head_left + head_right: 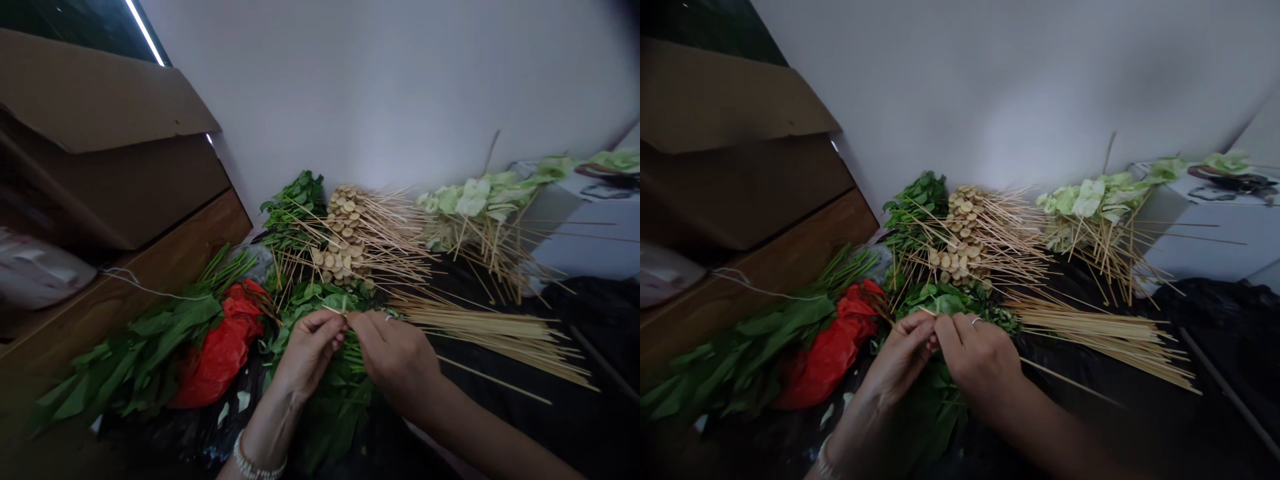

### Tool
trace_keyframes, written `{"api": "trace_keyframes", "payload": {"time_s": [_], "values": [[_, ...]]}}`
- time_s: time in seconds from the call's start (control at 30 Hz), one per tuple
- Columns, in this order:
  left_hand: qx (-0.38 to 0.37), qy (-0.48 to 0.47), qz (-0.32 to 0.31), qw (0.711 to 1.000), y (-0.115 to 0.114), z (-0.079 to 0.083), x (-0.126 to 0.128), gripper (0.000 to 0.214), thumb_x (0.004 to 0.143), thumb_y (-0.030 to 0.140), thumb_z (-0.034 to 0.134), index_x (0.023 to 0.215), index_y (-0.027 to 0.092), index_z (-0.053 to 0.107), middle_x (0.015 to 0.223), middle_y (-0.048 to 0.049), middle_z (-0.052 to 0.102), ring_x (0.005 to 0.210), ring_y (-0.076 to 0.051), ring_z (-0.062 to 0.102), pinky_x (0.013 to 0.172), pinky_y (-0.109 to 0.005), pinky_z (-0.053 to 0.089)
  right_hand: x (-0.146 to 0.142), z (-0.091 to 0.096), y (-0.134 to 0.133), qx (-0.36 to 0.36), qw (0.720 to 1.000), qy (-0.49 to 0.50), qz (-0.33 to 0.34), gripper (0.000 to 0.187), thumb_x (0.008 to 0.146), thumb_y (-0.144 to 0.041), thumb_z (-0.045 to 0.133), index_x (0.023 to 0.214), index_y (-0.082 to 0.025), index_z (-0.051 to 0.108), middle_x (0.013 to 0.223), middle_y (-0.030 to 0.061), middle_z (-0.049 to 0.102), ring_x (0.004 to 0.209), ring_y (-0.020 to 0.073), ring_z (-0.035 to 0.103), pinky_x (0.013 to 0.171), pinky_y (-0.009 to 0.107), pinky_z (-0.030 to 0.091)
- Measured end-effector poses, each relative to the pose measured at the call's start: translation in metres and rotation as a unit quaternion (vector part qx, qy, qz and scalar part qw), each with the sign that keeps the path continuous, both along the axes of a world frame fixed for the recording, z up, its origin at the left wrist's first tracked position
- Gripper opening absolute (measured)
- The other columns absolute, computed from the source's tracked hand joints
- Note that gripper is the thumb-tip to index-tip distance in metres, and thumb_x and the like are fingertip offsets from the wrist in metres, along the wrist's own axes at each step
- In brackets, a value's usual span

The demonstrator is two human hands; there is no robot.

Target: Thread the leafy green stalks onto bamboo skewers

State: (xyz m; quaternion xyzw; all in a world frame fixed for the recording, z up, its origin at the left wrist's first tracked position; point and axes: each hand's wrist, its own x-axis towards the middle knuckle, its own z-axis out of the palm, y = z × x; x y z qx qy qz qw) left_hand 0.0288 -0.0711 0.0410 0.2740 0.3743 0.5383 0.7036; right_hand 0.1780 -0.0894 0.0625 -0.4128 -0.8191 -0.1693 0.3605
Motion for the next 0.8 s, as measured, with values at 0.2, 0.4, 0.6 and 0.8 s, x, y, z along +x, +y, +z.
{"api": "trace_keyframes", "payload": {"time_s": [0.2,0.4,0.6,0.8], "values": [[0.028,0.033,0.032,0.999,0.005,0.001,-0.001,0.029,0.053,0.029,0.093,0.069,0.013,0.075,0.064,0.0001,0.067,0.055,-0.004,0.054,0.052,-0.011,0.043,0.006,-0.003,0.007,-0.073,0.997,0.033,0.018,0.026,0.101,-0.018,0.040,0.092,-0.016,0.065,0.070,0.0026,0.064,0.062,0.0159,0.060,0.057,0.028,0.036],[0.119,0.177,0.114,0.970,0.031,0.013,-0.051,0.044,0.064,0.052,0.082,0.090,0.017,0.078,0.083,-0.0062,0.074,0.074,-0.013,0.064,0.064,-0.019,0.049,0.027,0.011,0.013,-0.069,0.996,0.050,-0.009,0.022,0.098,-0.015,0.046,0.096,-0.014,0.068,0.084,0.0060,0.071,0.075,0.0170,0.067,0.065,0.026,0.041],[0.257,0.549,0.091,0.790,0.047,-0.002,-0.100,0.024,0.083,0.035,0.065,0.097,0.021,0.078,0.093,-0.0076,0.075,0.085,-0.021,0.067,0.076,-0.029,0.050,0.036,0.017,0.017,-0.057,0.996,0.063,-0.031,0.019,0.095,-0.012,0.050,0.094,-0.014,0.069,0.085,0.0057,0.072,0.078,0.0173,0.067,0.070,0.026,0.044],[0.342,0.718,0.002,0.606,0.050,-0.025,-0.103,0.029,0.089,0.018,0.051,0.103,0.023,0.075,0.103,-0.0085,0.072,0.094,-0.023,0.066,0.084,-0.034,0.051,0.038,0.017,0.018,-0.051,0.996,0.058,-0.038,0.019,0.095,-0.014,0.051,0.094,-0.014,0.070,0.085,0.0051,0.072,0.076,0.0173,0.068,0.068,0.026,0.044]]}}
